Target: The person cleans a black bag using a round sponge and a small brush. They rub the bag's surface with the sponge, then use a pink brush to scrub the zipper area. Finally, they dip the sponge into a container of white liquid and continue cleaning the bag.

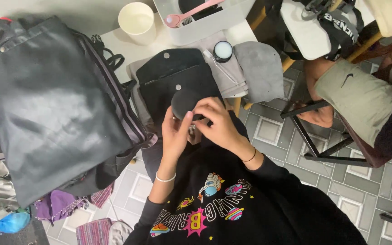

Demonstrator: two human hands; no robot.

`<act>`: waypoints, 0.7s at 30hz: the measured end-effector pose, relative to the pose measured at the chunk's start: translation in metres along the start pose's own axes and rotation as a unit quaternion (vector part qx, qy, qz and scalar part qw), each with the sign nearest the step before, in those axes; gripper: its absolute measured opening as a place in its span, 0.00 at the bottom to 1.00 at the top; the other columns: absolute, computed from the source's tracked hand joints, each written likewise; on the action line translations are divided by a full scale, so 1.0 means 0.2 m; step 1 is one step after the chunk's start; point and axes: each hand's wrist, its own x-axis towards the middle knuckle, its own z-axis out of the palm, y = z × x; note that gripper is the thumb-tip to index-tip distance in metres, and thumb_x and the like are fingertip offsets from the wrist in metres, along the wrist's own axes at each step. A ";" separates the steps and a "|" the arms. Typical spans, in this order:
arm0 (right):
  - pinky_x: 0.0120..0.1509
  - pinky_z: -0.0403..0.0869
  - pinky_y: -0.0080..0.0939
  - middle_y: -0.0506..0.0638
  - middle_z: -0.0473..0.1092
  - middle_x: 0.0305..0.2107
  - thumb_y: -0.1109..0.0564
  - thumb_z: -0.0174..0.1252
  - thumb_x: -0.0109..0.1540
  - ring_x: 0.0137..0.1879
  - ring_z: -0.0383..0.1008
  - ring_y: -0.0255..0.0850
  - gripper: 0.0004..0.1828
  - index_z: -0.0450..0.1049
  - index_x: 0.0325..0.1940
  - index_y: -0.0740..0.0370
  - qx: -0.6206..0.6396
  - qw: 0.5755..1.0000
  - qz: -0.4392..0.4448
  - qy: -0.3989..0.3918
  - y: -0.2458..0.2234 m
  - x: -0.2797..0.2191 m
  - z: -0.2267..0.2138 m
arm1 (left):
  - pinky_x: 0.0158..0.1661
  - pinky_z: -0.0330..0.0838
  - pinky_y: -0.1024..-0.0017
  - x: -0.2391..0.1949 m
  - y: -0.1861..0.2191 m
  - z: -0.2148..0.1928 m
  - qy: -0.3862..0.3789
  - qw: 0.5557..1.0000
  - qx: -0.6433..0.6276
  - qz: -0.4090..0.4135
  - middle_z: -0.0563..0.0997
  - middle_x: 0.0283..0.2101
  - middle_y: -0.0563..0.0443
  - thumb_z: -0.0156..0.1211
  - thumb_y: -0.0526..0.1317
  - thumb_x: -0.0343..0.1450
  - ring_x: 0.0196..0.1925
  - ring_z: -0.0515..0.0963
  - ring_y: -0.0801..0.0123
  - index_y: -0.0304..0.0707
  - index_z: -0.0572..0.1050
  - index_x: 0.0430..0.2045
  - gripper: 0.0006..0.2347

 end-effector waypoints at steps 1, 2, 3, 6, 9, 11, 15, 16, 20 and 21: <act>0.46 0.78 0.42 0.48 0.71 0.40 0.69 0.69 0.54 0.46 0.73 0.45 0.14 0.76 0.41 0.59 0.001 1.000 -0.001 -0.001 0.00 0.00 0.01 | 0.39 0.84 0.60 0.00 0.00 -0.01 0.002 1.000 0.001 0.000 0.79 0.43 0.37 0.62 0.36 0.75 0.44 0.84 0.53 0.28 0.70 0.57 0.18; 0.49 0.78 0.42 0.49 0.71 0.41 0.68 0.69 0.55 0.48 0.73 0.45 0.15 0.77 0.43 0.60 0.022 1.000 0.009 -0.010 -0.01 0.00 0.01 | 0.39 0.84 0.64 0.01 0.00 -0.01 0.011 1.000 0.014 0.005 0.79 0.41 0.39 0.61 0.36 0.75 0.42 0.84 0.57 0.30 0.71 0.55 0.15; 0.52 0.78 0.42 0.49 0.70 0.43 0.67 0.69 0.55 0.50 0.73 0.45 0.15 0.78 0.45 0.60 0.044 0.999 0.020 -0.020 -0.01 0.00 0.02 | 0.39 0.84 0.67 0.02 0.00 -0.02 0.020 0.999 0.029 0.008 0.80 0.39 0.42 0.60 0.36 0.76 0.40 0.84 0.62 0.32 0.73 0.53 0.13; 0.46 0.79 0.38 0.53 0.66 0.40 0.65 0.65 0.62 0.44 0.73 0.44 0.13 0.71 0.50 0.65 0.104 0.990 0.074 0.060 0.01 0.02 0.02 | 0.38 0.84 0.62 0.03 0.06 -0.02 0.033 0.998 0.051 0.014 0.80 0.37 0.41 0.62 0.34 0.75 0.40 0.83 0.64 0.32 0.75 0.50 0.11; 0.49 0.78 0.36 0.57 0.67 0.48 0.63 0.62 0.65 0.48 0.72 0.39 0.23 0.64 0.63 0.68 0.214 0.955 0.199 0.046 0.09 0.03 0.01 | 0.33 0.83 0.68 0.05 0.06 -0.03 -0.013 0.999 0.030 0.001 0.80 0.34 0.43 0.60 0.32 0.75 0.33 0.81 0.67 0.32 0.75 0.51 0.11; 0.46 0.79 0.35 0.56 0.70 0.43 0.64 0.61 0.65 0.45 0.75 0.38 0.21 0.67 0.61 0.68 0.260 0.941 0.216 0.022 0.14 0.03 0.00 | 0.32 0.83 0.68 0.07 0.05 -0.03 -0.019 1.000 0.019 -0.007 0.80 0.34 0.41 0.60 0.31 0.75 0.32 0.82 0.65 0.31 0.74 0.52 0.12; 0.40 0.81 0.34 0.54 0.72 0.36 0.66 0.64 0.63 0.38 0.77 0.36 0.18 0.71 0.56 0.69 0.307 0.928 0.211 0.017 0.20 0.03 0.00 | 0.29 0.81 0.69 0.11 0.07 0.00 0.019 1.000 0.013 0.011 0.77 0.44 0.34 0.59 0.30 0.75 0.35 0.80 0.61 0.32 0.62 0.61 0.20; 0.40 0.81 0.34 0.54 0.72 0.36 0.66 0.64 0.63 0.38 0.77 0.36 0.18 0.71 0.56 0.69 0.308 0.927 0.214 0.018 0.19 0.04 -0.01 | 0.29 0.81 0.69 0.13 0.08 0.01 0.018 1.000 0.014 0.007 0.77 0.44 0.34 0.59 0.30 0.75 0.35 0.80 0.61 0.32 0.62 0.61 0.20; 0.42 0.79 0.38 0.53 0.70 0.35 0.67 0.68 0.59 0.39 0.75 0.42 0.12 0.76 0.46 0.66 0.109 0.987 0.096 0.073 0.13 0.10 -0.05 | 0.36 0.83 0.60 0.20 0.14 0.07 0.059 0.992 0.107 0.037 0.77 0.49 0.33 0.54 0.39 0.79 0.41 0.84 0.50 0.30 0.69 0.57 0.14; 0.43 0.79 0.38 0.50 0.72 0.38 0.70 0.67 0.58 0.42 0.75 0.44 0.12 0.78 0.43 0.61 0.035 0.996 0.033 0.069 0.11 0.13 -0.07 | 0.40 0.83 0.59 0.21 0.17 0.09 0.035 0.997 0.067 0.026 0.79 0.47 0.33 0.47 0.43 0.81 0.43 0.84 0.51 0.28 0.73 0.56 0.16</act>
